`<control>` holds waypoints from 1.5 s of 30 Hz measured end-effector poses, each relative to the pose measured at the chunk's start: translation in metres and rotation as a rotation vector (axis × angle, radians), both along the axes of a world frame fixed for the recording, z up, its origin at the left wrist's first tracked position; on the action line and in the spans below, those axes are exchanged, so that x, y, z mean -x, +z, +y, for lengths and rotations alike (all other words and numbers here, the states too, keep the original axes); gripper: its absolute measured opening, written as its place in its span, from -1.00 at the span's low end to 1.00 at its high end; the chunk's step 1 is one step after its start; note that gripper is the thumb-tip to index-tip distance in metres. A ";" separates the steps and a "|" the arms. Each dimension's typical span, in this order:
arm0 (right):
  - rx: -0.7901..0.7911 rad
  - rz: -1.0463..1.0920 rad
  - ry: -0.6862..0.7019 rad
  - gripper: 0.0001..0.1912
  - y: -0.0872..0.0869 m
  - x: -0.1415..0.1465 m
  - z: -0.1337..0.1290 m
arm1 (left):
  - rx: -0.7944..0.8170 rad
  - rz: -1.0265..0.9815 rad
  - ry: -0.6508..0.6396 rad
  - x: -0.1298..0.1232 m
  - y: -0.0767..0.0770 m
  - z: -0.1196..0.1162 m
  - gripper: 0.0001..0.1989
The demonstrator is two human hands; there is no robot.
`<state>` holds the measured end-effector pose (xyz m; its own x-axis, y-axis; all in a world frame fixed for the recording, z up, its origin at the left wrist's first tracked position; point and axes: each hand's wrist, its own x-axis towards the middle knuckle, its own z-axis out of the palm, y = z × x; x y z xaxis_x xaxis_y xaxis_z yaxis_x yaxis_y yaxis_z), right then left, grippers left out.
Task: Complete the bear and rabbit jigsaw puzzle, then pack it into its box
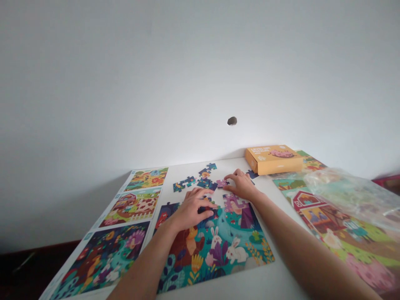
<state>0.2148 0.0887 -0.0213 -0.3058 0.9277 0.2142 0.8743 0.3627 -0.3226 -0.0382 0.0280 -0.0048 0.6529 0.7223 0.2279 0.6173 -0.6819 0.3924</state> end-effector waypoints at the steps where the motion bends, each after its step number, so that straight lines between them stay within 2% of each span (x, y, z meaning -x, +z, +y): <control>1: -0.002 0.005 -0.004 -0.56 0.000 0.001 0.000 | -0.004 -0.005 0.000 0.000 0.000 0.000 -0.80; 7: -0.034 0.096 -0.033 -0.59 -0.001 0.002 0.000 | -0.002 -0.005 0.024 -0.001 0.001 0.000 -0.79; 12: -0.042 0.221 0.079 -0.74 0.002 0.004 -0.002 | 0.002 0.006 0.038 0.000 0.001 0.000 -0.79; 18: -0.159 0.411 0.147 -0.77 0.028 -0.003 -0.010 | -0.023 -0.013 0.018 0.001 -0.002 0.002 -0.78; 21: -0.091 0.440 0.096 -0.79 0.039 -0.014 -0.016 | -0.028 -0.024 0.009 0.001 -0.003 0.002 -0.79; 23: -0.003 0.459 0.081 -0.75 0.037 -0.020 -0.021 | -0.025 -0.023 0.011 0.001 -0.003 0.002 -0.79; 25: 0.053 0.488 0.085 -0.67 0.027 -0.024 -0.026 | -0.020 -0.011 0.017 0.000 -0.002 0.002 -0.80; 28: 0.066 0.474 0.107 -0.65 0.011 -0.024 -0.031 | -0.024 0.004 0.018 0.000 -0.002 0.002 -0.80; 30: 0.066 0.453 0.134 -0.67 0.007 -0.024 -0.032 | -0.035 0.002 0.010 0.000 -0.002 0.002 -0.80; 39: 0.104 0.337 0.197 -0.67 0.011 -0.037 -0.029 | -0.032 -0.009 0.003 0.001 -0.002 0.003 -0.79; 45: 0.115 0.241 0.124 -0.70 0.007 -0.038 -0.027 | -0.009 -0.012 0.015 0.001 -0.004 0.004 -0.80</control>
